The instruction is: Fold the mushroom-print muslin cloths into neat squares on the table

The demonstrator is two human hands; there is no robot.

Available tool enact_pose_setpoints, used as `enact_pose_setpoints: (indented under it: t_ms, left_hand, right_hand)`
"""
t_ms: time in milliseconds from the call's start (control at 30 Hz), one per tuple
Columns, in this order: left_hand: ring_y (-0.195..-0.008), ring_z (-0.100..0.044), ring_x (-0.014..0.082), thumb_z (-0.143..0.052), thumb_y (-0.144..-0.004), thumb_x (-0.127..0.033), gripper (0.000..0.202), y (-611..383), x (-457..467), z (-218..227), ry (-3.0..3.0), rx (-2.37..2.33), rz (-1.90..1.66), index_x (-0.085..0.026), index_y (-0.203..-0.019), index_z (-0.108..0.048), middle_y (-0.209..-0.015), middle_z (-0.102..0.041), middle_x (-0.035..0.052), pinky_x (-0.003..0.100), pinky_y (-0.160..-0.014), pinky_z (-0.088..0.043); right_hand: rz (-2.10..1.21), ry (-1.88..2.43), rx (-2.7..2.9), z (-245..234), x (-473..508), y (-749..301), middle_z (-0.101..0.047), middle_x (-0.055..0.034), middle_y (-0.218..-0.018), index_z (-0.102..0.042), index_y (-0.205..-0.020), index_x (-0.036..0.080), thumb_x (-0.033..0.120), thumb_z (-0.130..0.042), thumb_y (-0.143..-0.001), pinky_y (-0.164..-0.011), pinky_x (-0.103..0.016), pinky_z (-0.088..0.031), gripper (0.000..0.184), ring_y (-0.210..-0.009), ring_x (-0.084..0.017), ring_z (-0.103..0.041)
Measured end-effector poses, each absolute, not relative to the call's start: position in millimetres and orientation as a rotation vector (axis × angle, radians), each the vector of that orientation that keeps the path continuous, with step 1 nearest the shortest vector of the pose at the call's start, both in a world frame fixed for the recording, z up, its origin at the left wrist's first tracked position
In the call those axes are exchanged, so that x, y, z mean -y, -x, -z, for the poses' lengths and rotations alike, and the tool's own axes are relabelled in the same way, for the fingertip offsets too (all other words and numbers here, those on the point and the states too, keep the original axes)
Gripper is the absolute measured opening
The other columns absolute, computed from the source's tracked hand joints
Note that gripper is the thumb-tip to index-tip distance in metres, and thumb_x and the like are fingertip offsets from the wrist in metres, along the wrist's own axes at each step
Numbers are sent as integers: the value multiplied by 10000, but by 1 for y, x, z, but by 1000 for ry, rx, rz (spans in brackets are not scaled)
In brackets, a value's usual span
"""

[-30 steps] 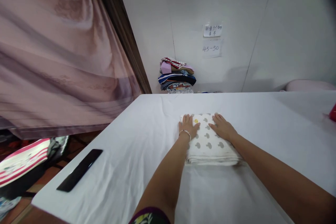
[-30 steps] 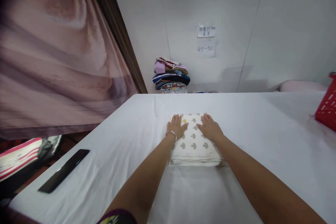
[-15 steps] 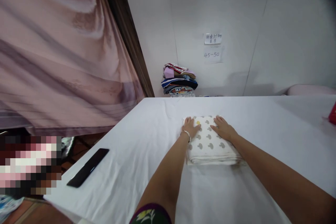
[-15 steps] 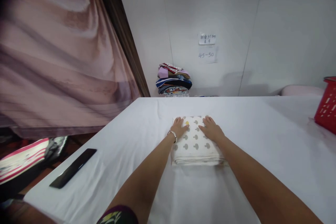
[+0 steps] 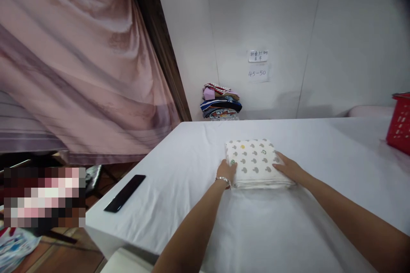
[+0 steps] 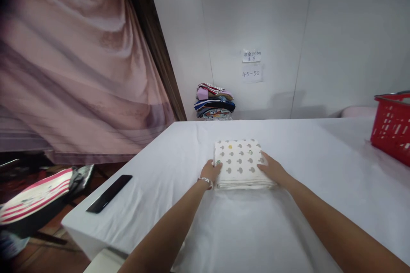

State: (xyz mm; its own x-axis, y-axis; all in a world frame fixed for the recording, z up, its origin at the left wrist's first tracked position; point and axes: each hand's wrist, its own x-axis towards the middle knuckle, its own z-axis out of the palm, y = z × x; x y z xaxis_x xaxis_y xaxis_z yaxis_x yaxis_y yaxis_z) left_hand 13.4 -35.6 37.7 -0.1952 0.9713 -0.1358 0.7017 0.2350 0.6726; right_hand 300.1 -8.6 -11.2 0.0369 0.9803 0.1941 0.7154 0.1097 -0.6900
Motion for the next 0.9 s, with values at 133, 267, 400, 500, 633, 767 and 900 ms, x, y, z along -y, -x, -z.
enact_pose_setpoints:
  t_ms: [133,267,400,500,633,767,900]
  left_hand:
    - [-1047,-557,275,-600,-714,-452,561,-20,39,-38,-1515,-1949,-684,-117,-1146,-476,-1141,-589,171,323,-848,-417]
    - [-1031,-566,208,-561,-764,-403,531,-21,33,-40,-1571,-1900,-845,-187,-1228,-416,-1150,-600,86,276,-853,-414]
    - [-998,-578,230,-576,-755,-387,530,-14,27,-38,-1525,-1976,-902,-205,-1229,-424,-1096,-623,88,318,-840,-422]
    - [-987,-581,258,-594,-737,-396,486,-10,28,-30,-1481,-1994,-861,-182,-1161,-490,-1072,-629,111,344,-829,-427]
    - [-1018,-563,244,-558,-769,-428,522,-8,38,-20,-1477,-1983,-910,-156,-1204,-462,-1107,-608,128,333,-856,-418]
    - [-977,-576,184,-536,-792,-429,513,-3,57,-7,-1462,-1808,-1145,-186,-1235,-444,-1188,-563,94,291,-854,-431]
    - [-1075,-522,198,-610,-735,-424,600,-1,80,1,-1581,-1611,-1280,-213,-1268,-431,-1291,-473,80,308,-902,-424]
  right_hand:
    - [-587,1763,1591,15,33,-301,-580,-109,-1201,-465,-1286,233,512,-616,-655,-834,-441,-473,706,-1044,-328,-567]
    - [-575,1672,1510,7,39,-291,-575,-111,-1204,-458,-1286,214,505,-613,-659,-856,-429,-464,708,-1054,-304,-563]
    - [-540,1652,1520,-4,39,-273,-519,-108,-1275,-451,-1292,183,469,-577,-689,-922,-412,-423,680,-1134,-292,-504]
    - [-544,1723,1557,-8,41,-265,-510,-113,-1283,-471,-1278,175,468,-569,-695,-949,-445,-398,660,-1148,-312,-487]
    - [-562,1713,1574,-4,52,-269,-495,-102,-1301,-464,-1286,196,534,-503,-747,-984,-454,-371,637,-1173,-306,-467]
    - [-530,1571,1632,8,71,-274,-386,-53,-1393,-337,-1362,261,566,-452,-785,-1021,-419,-344,664,-1255,-263,-375]
    - [-437,1530,1773,15,82,-273,-178,-11,-1487,-236,-1396,309,570,-523,-745,-1026,-413,-337,759,-1332,-262,-214]
